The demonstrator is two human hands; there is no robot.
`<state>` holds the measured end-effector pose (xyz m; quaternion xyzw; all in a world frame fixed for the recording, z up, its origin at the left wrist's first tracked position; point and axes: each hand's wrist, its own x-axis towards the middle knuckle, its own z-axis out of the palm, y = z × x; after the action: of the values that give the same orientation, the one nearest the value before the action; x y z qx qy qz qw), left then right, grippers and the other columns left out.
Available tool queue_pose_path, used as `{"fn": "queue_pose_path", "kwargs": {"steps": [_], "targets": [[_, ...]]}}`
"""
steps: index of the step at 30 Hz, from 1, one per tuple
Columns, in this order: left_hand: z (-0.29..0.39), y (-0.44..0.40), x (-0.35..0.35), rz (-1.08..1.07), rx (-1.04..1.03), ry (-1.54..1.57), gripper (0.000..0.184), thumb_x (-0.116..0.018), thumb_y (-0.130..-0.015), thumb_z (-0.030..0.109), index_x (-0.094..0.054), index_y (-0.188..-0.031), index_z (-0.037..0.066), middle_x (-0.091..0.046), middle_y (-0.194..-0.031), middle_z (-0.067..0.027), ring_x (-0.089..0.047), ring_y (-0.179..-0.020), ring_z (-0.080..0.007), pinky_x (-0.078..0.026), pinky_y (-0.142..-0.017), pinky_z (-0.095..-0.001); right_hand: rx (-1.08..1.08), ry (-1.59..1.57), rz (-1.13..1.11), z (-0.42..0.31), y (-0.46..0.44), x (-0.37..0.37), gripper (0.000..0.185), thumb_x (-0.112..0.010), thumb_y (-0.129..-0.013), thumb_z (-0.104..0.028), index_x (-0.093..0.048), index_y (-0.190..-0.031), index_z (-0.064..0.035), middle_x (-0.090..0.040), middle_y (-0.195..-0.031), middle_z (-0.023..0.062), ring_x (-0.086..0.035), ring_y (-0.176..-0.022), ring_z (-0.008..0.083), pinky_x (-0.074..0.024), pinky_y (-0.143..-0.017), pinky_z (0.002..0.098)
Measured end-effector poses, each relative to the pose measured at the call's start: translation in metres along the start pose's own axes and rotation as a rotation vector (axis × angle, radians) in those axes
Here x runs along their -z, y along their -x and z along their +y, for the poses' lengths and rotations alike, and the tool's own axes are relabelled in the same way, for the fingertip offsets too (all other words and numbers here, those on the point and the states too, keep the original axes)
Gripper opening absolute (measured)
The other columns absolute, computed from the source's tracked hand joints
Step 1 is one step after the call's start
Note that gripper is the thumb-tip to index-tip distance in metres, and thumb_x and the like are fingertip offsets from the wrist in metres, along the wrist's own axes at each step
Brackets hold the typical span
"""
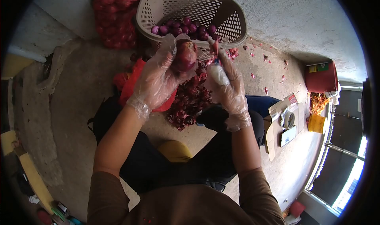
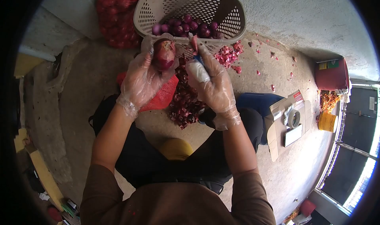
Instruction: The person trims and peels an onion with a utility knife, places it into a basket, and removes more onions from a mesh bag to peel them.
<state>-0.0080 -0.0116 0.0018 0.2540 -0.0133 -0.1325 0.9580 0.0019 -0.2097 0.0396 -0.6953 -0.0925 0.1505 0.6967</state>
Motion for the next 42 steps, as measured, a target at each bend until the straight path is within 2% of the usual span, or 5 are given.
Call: {"fn": "queue_pose_path", "kwargs": {"steps": [6,9,14,23,42], "targets": [[0.006,-0.001,-0.005,-0.091,0.007,-0.105,0.056,-0.058,-0.098,0.035,-0.038,-0.143,0.009,-0.052,-0.129,-0.0052,-0.055,-0.118,-0.0192,-0.054,-0.094,-0.0421,-0.161,-0.249,-0.161,-0.004,-0.006,0.010,0.071,-0.054,-0.098,-0.033,-0.023,-0.155,-0.0065,-0.052,-0.067,0.0005,-0.050,-0.057,0.0097,-0.0394,-0.052,0.0237],[0.003,0.002,-0.012,-0.013,-0.012,-0.177,0.063,-0.059,-0.097,0.040,-0.035,-0.145,0.007,-0.052,-0.126,-0.0065,-0.057,-0.113,-0.0179,-0.057,-0.086,-0.0394,-0.090,0.125,-0.184,-0.021,0.006,0.001,0.079,-0.057,-0.097,-0.033,-0.013,-0.158,-0.0084,-0.060,-0.073,0.0063,-0.058,-0.062,0.0145,-0.0475,-0.061,0.0278],[0.002,0.001,-0.012,-0.098,-0.043,-0.270,0.059,-0.054,-0.100,0.037,-0.034,-0.146,0.006,-0.050,-0.133,-0.0065,-0.054,-0.120,-0.0181,-0.056,-0.089,-0.0405,0.028,0.328,-0.274,-0.009,0.005,0.004,0.081,-0.059,-0.096,-0.033,-0.011,-0.158,-0.0115,-0.067,-0.109,0.0230,-0.069,-0.089,0.0283,-0.0501,-0.085,0.0361],[0.001,0.006,-0.018,-0.086,-0.002,-0.290,0.055,-0.049,-0.102,0.028,-0.031,-0.150,0.008,-0.047,-0.141,-0.0068,-0.050,-0.126,-0.0185,-0.051,-0.099,-0.0388,0.188,0.428,-0.297,0.003,0.003,0.007,0.078,-0.061,-0.096,-0.033,-0.019,-0.155,-0.0055,-0.055,-0.135,0.0243,-0.057,-0.124,0.0364,-0.0450,-0.098,0.0364],[-0.001,0.007,-0.020,0.014,0.017,-0.294,0.046,-0.045,-0.103,0.028,-0.038,-0.144,0.007,-0.049,-0.137,-0.0047,-0.049,-0.126,-0.0176,-0.047,-0.100,-0.0376,0.179,0.574,-0.186,0.000,0.004,-0.002,0.070,-0.058,-0.097,-0.034,-0.027,-0.153,-0.0085,-0.064,-0.109,0.0287,-0.062,-0.103,0.0462,-0.0498,-0.085,0.0438]]}}
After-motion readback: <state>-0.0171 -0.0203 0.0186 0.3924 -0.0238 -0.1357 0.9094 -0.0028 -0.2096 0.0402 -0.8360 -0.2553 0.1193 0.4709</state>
